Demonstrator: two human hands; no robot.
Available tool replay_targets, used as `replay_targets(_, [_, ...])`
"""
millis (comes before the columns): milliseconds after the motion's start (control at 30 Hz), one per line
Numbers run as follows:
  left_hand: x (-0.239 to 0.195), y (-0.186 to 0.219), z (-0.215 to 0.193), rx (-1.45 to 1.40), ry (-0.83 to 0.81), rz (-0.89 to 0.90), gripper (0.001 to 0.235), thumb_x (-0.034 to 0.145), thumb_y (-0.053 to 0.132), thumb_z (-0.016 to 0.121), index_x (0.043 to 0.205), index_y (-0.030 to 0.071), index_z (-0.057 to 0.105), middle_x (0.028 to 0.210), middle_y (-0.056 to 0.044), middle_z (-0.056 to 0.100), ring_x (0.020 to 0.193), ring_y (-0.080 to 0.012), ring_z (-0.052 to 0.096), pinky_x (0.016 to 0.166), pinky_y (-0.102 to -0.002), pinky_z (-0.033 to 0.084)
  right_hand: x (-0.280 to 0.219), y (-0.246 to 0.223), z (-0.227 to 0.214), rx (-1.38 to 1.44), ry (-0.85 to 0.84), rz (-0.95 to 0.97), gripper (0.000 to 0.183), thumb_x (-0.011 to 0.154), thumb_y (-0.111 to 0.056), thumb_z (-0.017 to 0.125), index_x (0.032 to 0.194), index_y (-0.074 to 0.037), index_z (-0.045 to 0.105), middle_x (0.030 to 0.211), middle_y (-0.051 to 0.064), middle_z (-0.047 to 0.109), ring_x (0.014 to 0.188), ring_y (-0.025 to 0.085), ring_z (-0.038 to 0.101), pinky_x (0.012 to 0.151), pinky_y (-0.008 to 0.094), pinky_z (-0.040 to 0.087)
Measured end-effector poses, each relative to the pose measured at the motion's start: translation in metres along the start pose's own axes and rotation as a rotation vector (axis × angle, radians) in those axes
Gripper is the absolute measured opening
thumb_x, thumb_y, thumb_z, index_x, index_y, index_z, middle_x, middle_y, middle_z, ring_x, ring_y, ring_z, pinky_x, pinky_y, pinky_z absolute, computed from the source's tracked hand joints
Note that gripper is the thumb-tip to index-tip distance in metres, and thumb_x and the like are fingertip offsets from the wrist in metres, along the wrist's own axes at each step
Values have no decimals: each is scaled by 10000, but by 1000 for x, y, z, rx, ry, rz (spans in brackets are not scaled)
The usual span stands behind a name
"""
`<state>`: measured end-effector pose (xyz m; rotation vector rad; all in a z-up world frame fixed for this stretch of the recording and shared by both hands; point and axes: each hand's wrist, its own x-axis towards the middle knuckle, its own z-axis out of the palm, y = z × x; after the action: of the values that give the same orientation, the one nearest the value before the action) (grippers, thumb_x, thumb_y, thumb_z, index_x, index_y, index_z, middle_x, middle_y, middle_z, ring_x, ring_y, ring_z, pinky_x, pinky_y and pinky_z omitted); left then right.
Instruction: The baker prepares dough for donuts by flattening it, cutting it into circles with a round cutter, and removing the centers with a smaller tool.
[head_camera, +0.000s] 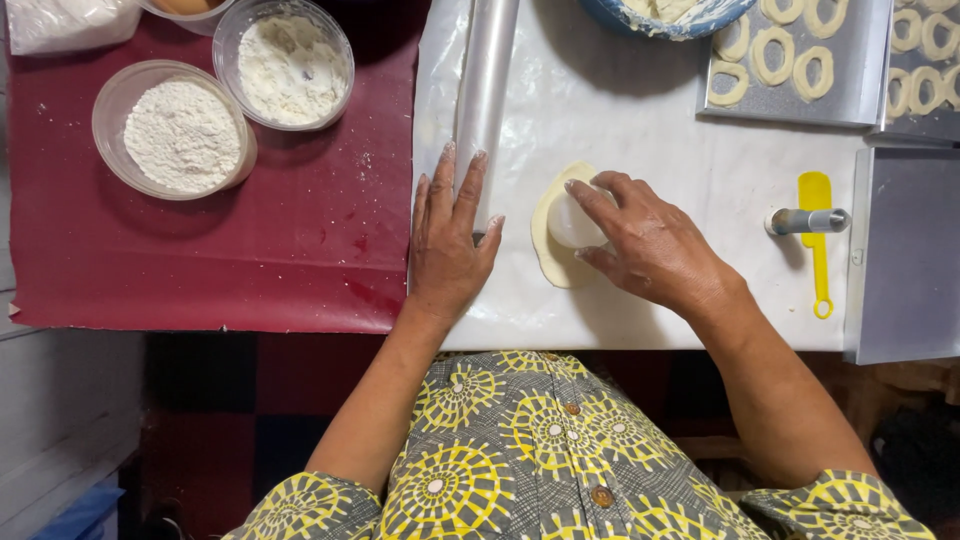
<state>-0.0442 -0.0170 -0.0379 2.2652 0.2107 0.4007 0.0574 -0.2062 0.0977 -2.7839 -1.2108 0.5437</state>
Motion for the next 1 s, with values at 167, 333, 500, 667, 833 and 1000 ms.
replay_targets(167, [1,-2,1,-2,6,4,819,942,225,744,1627,180,297,1652,-218,300,1519,-364,367,1274,-551,258,3,-1,0,-22,-5,-5,747,765,-215,831,1430,-69,523,1359,211,558,1161,390,616,926,450,536])
replay_targets(333, [1,-2,-1,-1,17,12,817,948,225,741,1629,181,292,1654,-216,301,1520,-371,371,1274,-549,266,4,-5,0,-29,-11,11,736,772,-220,829,1420,-54,521,1346,212,567,1146,389,624,920,452,540])
replay_targets(500, [1,-2,-1,1,11,18,805,952,229,734,1629,185,300,1653,-220,305,1515,-365,378,1271,-549,271,2,-9,-14,-58,25,-13,747,760,-254,836,1414,-48,539,1354,199,575,1181,379,592,927,456,522])
replay_targets(667, [1,-2,-1,-2,10,21,807,951,230,739,1628,180,302,1650,-224,307,1515,-372,376,1270,-548,281,1,-2,-17,-73,25,-30,685,797,-225,802,1415,-59,555,1371,173,585,1226,353,583,971,440,521])
replay_targets(833, [2,-2,-2,3,12,20,813,938,225,746,1622,176,310,1644,-223,310,1511,-372,377,1263,-550,285,7,-6,-14,-119,-36,-94,713,760,-230,812,1403,-65,552,1372,208,564,1206,378,578,948,453,522])
replay_targets(1000, [2,-1,-2,8,19,29,821,943,229,756,1626,179,303,1648,-224,310,1511,-371,383,1262,-548,299,10,-4,-7,-201,-95,-120,738,768,-224,802,1426,-46,518,1381,231,540,1184,382,587,905,450,550])
